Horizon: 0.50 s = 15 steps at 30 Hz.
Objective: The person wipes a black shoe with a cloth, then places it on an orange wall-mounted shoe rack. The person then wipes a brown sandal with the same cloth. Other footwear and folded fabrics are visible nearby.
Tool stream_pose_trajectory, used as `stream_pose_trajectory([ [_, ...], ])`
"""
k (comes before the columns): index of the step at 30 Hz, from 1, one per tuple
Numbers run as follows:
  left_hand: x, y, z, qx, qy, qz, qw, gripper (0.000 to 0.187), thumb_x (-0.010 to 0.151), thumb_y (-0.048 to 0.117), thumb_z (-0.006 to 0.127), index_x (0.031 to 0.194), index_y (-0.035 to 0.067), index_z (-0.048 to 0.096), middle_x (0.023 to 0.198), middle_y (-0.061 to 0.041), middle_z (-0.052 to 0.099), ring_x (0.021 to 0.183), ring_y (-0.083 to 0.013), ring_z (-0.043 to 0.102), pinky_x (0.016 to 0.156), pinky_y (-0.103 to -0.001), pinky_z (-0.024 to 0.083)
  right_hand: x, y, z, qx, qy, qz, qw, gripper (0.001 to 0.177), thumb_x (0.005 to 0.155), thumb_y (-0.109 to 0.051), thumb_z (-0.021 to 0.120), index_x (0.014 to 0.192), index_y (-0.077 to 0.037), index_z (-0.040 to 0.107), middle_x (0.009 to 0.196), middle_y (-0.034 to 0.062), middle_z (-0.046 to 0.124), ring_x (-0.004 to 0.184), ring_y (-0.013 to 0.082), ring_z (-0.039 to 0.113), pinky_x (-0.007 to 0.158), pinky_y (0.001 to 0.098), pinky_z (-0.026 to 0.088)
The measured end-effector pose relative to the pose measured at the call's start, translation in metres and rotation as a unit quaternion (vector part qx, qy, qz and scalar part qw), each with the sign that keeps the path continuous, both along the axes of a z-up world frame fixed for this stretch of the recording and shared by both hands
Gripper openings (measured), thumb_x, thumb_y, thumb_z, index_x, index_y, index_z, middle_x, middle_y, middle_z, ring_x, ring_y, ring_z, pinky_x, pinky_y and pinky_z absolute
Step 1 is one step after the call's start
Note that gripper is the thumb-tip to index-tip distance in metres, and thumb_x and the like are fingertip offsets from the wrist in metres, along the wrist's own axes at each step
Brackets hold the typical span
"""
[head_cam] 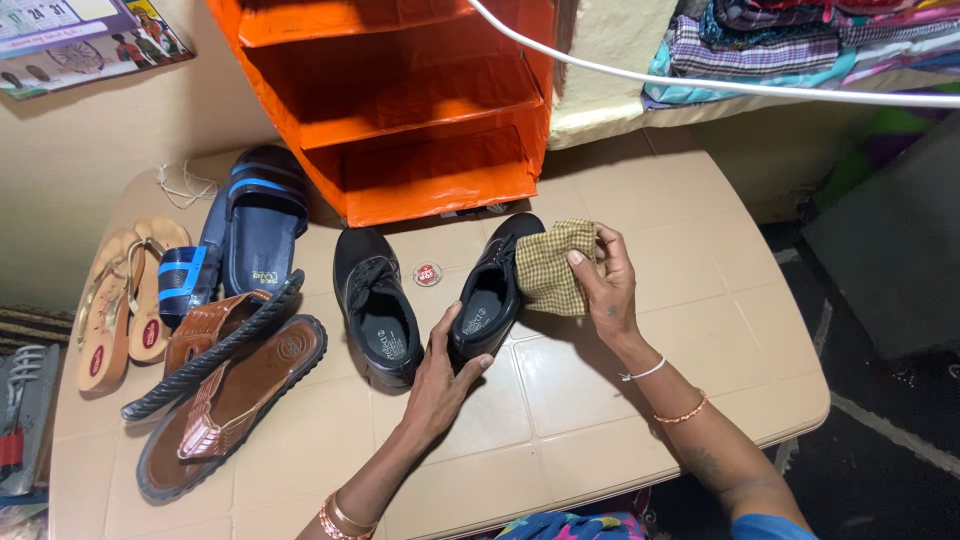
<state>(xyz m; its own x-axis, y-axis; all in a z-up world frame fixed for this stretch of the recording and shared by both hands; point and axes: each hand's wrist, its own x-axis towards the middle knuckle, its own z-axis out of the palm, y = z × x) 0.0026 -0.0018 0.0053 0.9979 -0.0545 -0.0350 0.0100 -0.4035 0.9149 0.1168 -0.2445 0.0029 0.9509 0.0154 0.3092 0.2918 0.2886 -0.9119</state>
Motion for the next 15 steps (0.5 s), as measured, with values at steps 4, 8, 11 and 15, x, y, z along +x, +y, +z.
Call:
stream_pose_trajectory([
  [4,-0.002,-0.005,0.011,-0.049,0.041,0.039,0.997,0.082,0.090,0.041,0.067,0.156,0.025,0.022,0.154,-0.020,0.042,0.133,-0.0384,0.053,0.108,-0.047,0.047,0.007,-0.002,-0.004,-0.088,0.027,-0.014,0.996,0.056,0.099,-0.007,0.060,0.149,-0.006,0.036,0.136,0.0133,0.057,0.119,0.0198,0.060,0.102,0.0306,0.054],
  [8,-0.001,-0.008,0.015,-0.098,0.121,0.078,0.985,0.084,0.083,0.045,0.064,0.155,0.029,0.023,0.152,-0.015,0.043,0.125,-0.0359,0.064,0.099,-0.046,0.059,0.018,-0.005,-0.012,-0.278,0.079,-0.025,0.957,0.072,0.095,-0.017,0.065,0.155,-0.011,0.028,0.154,0.0189,0.040,0.142,0.0301,0.037,0.116,0.0408,0.032],
  [11,-0.003,-0.005,0.009,-0.048,0.014,0.051,0.997,0.082,0.089,0.043,0.067,0.155,0.024,0.023,0.156,-0.019,0.039,0.137,-0.0364,0.049,0.110,-0.046,0.045,0.018,-0.005,-0.018,-0.349,0.065,-0.034,0.934,0.074,0.092,-0.021,0.066,0.156,-0.012,0.029,0.159,0.0203,0.035,0.149,0.0333,0.031,0.121,0.0439,0.027],
  [15,-0.003,0.000,0.001,0.007,-0.024,0.036,0.999,0.084,0.087,0.035,0.073,0.156,0.022,0.027,0.155,-0.019,0.040,0.142,-0.0353,0.043,0.116,-0.046,0.038,0.019,-0.005,-0.022,-0.418,0.017,-0.048,0.907,0.072,0.092,-0.022,0.065,0.154,-0.013,0.033,0.159,0.0185,0.035,0.149,0.0352,0.034,0.122,0.0436,0.029],
])
